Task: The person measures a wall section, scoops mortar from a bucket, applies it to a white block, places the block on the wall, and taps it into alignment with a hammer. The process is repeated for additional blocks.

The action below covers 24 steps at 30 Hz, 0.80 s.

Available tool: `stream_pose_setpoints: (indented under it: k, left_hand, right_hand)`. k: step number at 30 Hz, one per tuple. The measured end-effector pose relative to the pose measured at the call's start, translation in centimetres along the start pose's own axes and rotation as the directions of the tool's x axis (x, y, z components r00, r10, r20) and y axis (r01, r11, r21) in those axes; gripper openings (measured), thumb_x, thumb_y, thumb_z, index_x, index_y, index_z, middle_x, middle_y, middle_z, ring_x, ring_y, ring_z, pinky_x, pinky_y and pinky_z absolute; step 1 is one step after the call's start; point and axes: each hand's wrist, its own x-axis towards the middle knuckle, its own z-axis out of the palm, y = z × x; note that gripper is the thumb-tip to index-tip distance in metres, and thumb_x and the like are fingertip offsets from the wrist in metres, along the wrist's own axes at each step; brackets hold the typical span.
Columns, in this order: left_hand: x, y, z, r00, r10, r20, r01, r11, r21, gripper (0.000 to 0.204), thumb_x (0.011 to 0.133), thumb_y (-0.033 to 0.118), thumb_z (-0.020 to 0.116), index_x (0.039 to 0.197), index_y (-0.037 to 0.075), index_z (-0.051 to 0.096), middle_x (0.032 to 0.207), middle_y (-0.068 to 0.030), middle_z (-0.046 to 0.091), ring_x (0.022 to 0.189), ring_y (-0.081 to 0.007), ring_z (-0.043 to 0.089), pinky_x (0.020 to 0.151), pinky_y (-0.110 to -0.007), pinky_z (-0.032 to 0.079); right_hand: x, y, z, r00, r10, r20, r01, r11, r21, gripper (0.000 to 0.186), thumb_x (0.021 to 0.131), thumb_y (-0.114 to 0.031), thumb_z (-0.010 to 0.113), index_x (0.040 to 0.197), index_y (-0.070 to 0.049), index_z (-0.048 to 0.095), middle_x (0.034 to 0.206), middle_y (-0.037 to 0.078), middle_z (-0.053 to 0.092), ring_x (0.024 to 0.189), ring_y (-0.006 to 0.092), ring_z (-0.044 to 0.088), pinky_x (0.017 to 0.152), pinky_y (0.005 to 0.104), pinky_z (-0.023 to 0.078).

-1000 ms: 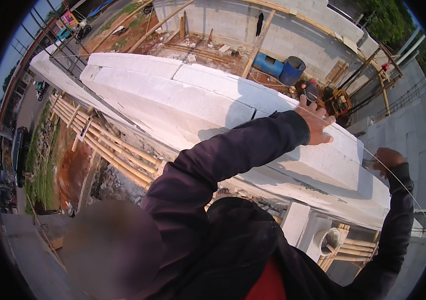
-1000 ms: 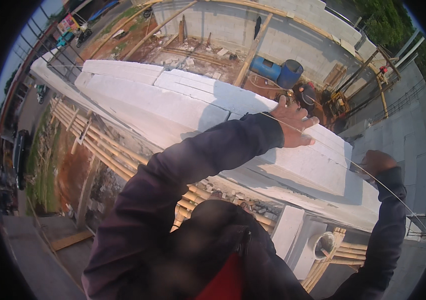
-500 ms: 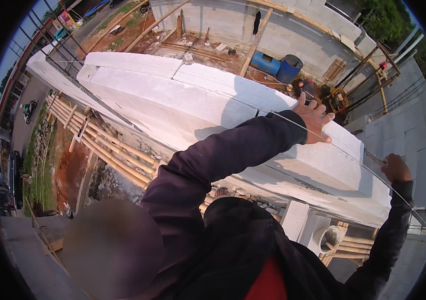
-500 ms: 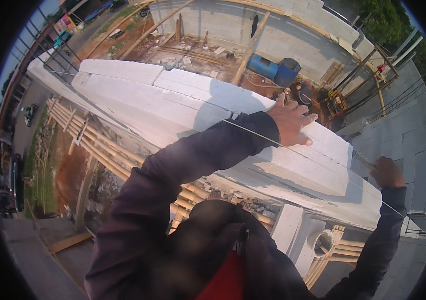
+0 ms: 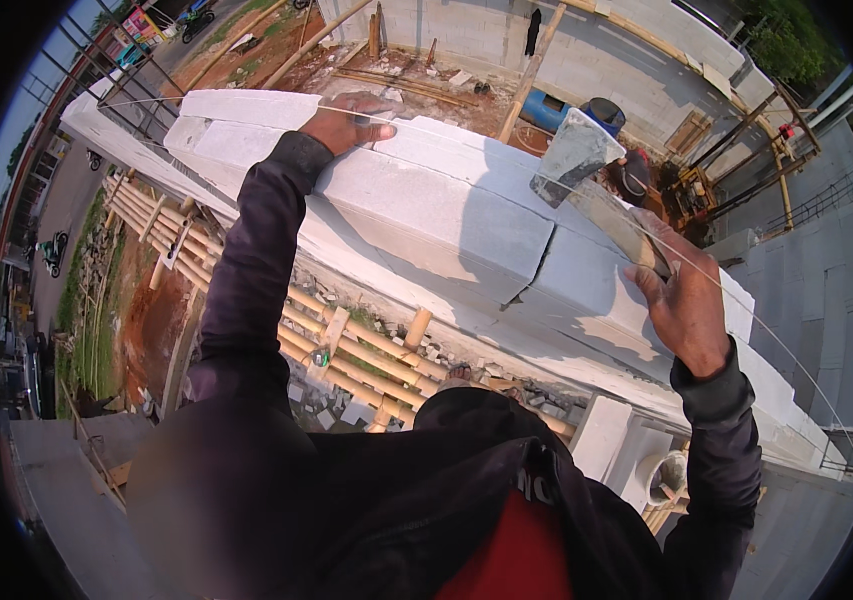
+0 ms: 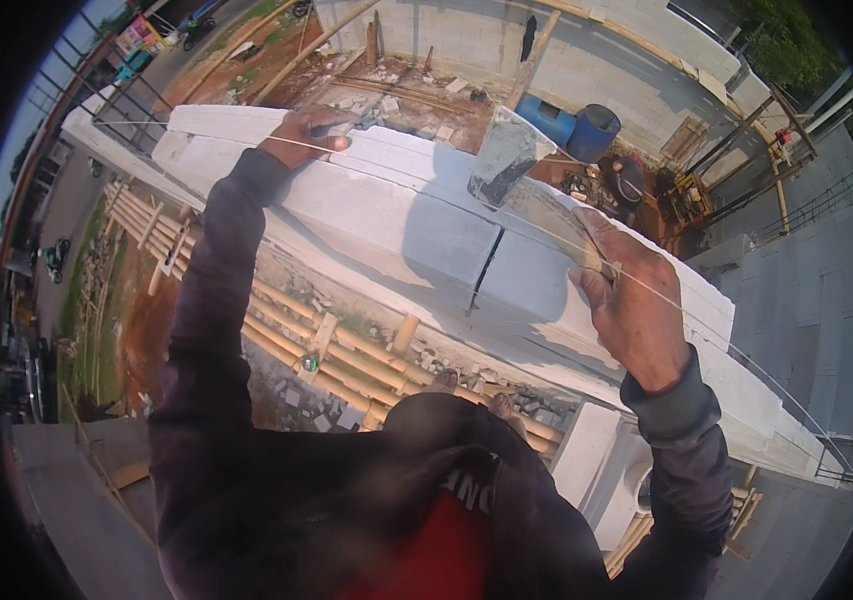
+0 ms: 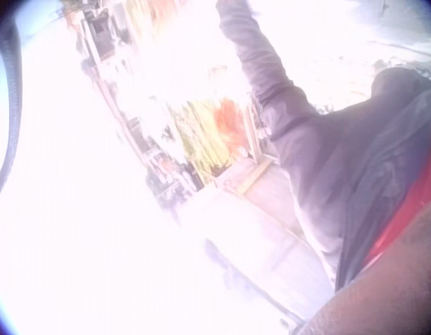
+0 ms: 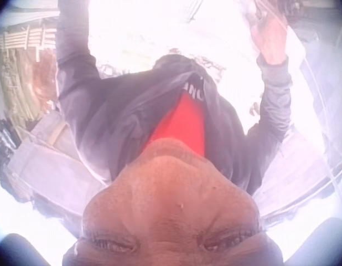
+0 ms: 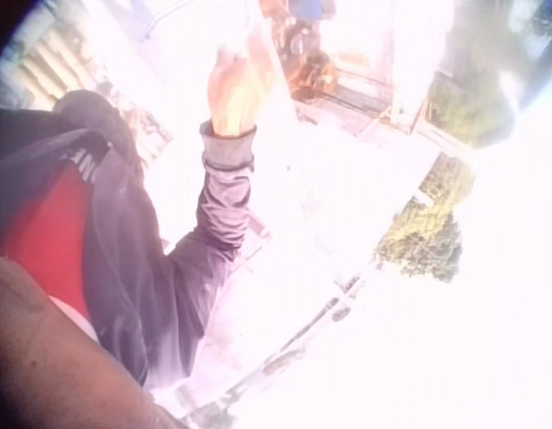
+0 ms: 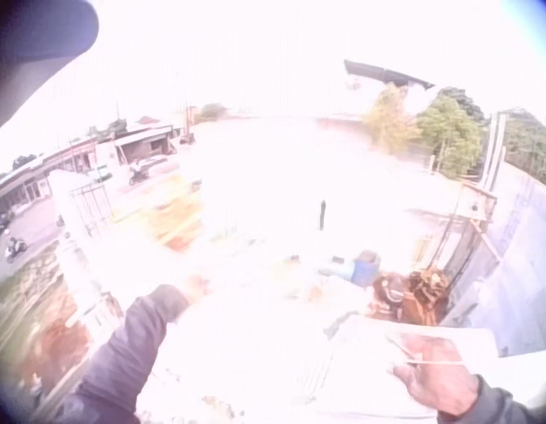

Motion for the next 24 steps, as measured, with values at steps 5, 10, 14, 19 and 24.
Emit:
stream_pose_setpoints:
  k: [5, 10, 14, 19, 24]
  left_hand:
    - [0.9, -4.5, 2.4, 0.992, 0.044, -0.116, -0.034, 0.996, 0.08, 0.055, 0.08, 0.051, 0.075, 0.124, 0.019, 0.071, 0.122, -0.0143, 0.065, 0.119, -0.0316, 0.055, 0.104, -0.041, 0.042]
    - [0.8, -3.1, 3.0, 0.986, -0.025, -0.162, 0.041, 0.994, 0.098, 0.045, 0.084, 0.044, 0.076, 0.123, 0.023, 0.072, 0.119, -0.0164, 0.066, 0.116, -0.0334, 0.058, 0.103, -0.043, 0.042]
    - [0.9, -3.7, 2.4, 0.989, 0.01, -0.145, 0.014, 0.987, 0.161, 0.045, 0.085, 0.042, 0.075, 0.123, 0.018, 0.072, 0.122, -0.0164, 0.064, 0.116, -0.0321, 0.058, 0.101, -0.041, 0.044]
    - [0.1, -2.5, 0.8, 1.0, 0.014, -0.021, -0.015, 1.0, -0.017, 0.041, 0.088, 0.032, 0.072, 0.122, 0.01, 0.071, 0.125, -0.0161, 0.062, 0.115, -0.0271, 0.059, 0.099, -0.038, 0.045]
    - [3.1, 9.0, 0.2, 0.964, 0.249, 0.089, -0.261, 0.949, 0.177, 0.058, 0.089, 0.04, 0.07, 0.136, 0.007, 0.059, 0.134, -0.0266, 0.056, 0.124, -0.0407, 0.055, 0.106, -0.045, 0.042]
  right_hand:
    - [7.0, -5.4, 4.2, 0.994, -0.091, -0.062, 0.09, 0.996, -0.007, 0.063, 0.079, -0.001, 0.072, 0.139, -0.009, 0.054, 0.099, 0.017, 0.067, 0.085, 0.0352, 0.067, 0.073, 0.0426, 0.054]
    - [9.0, -5.4, 6.5, 0.99, -0.097, 0.1, 0.11, 0.986, -0.127, 0.059, 0.08, -0.001, 0.067, 0.137, -0.009, 0.056, 0.099, 0.016, 0.067, 0.083, 0.0347, 0.068, 0.071, 0.0434, 0.055]
    - [8.8, -4.7, 5.9, 0.997, -0.049, 0.059, 0.055, 0.993, -0.107, 0.055, 0.079, -0.002, 0.067, 0.134, -0.008, 0.059, 0.093, 0.017, 0.068, 0.083, 0.0366, 0.068, 0.072, 0.0441, 0.055]
    - [6.0, -2.1, 2.9, 0.992, 0.126, 0.029, -0.123, 0.988, -0.093, 0.051, 0.081, -0.004, 0.071, 0.131, -0.007, 0.061, 0.098, 0.02, 0.069, 0.09, 0.0373, 0.068, 0.078, 0.0463, 0.054]
    - [-1.6, 0.0, -2.5, 0.836, 0.518, -0.179, -0.486, 0.852, 0.197, 0.052, 0.087, -0.015, 0.074, 0.134, 0.0, 0.059, 0.099, 0.016, 0.071, 0.077, 0.0201, 0.067, 0.068, 0.0332, 0.052]
